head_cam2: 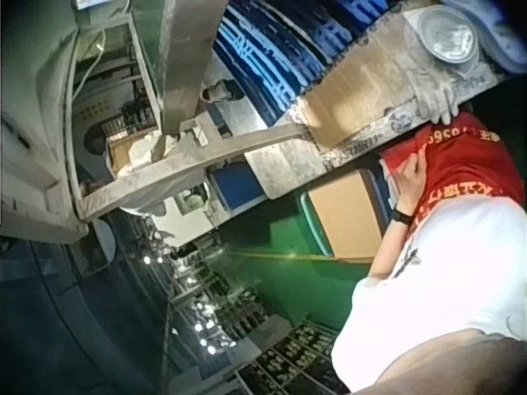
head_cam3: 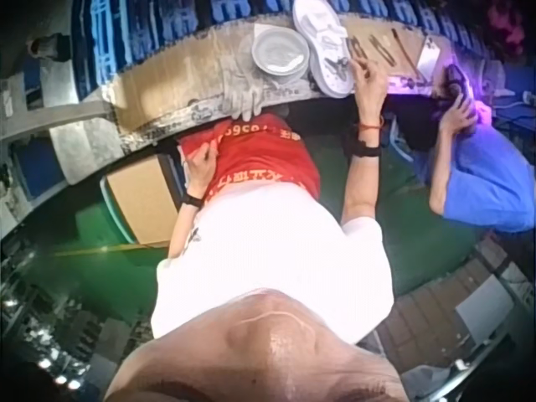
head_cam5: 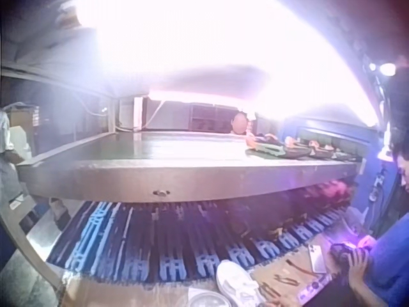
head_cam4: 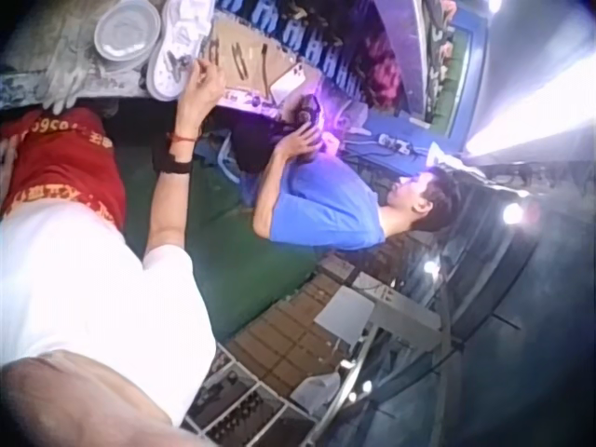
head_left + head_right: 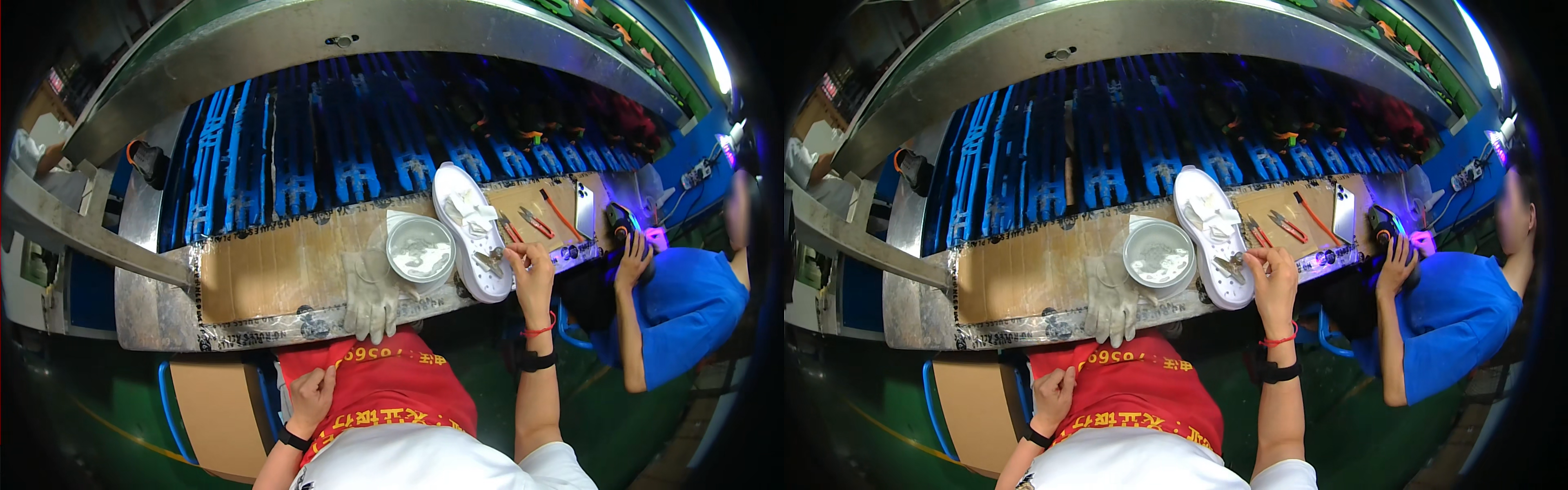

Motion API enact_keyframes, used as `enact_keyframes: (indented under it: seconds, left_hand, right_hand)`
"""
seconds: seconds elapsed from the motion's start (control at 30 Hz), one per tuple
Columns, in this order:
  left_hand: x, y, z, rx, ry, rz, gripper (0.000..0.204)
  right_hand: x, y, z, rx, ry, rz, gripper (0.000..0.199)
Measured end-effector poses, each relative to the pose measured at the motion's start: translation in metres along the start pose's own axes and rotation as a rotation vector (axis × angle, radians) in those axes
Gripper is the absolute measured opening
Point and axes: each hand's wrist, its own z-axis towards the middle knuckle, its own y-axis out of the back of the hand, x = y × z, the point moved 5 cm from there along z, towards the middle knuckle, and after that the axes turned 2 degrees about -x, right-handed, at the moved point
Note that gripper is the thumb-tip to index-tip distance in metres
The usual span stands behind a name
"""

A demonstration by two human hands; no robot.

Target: Applying glue or solvent to shoe components during the assembly process.

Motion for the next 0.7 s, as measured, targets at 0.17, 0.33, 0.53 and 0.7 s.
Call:
enact_keyframes:
  seconds: [0.17,0.33,0.53,0.7]
  left_hand:
    - [-0.025,0.007,0.015,0.010,0.087,-0.102,0.010]
    - [-0.038,0.006,0.035,-0.011,0.017,-0.245,0.008]
    - [-0.089,0.011,0.084,0.026,-0.129,-0.303,0.011]
    - [-0.140,0.000,0.132,0.110,-0.274,-0.332,0.011]
  right_hand:
    - [-0.004,-0.001,0.003,0.059,-0.088,0.002,0.014]
    - [-0.010,-0.007,0.006,0.102,-0.118,0.014,0.015]
    - [0.000,-0.003,0.008,0.157,-0.148,0.069,0.014]
    - [0.025,0.005,0.012,0.129,0.237,-0.007,0.006]
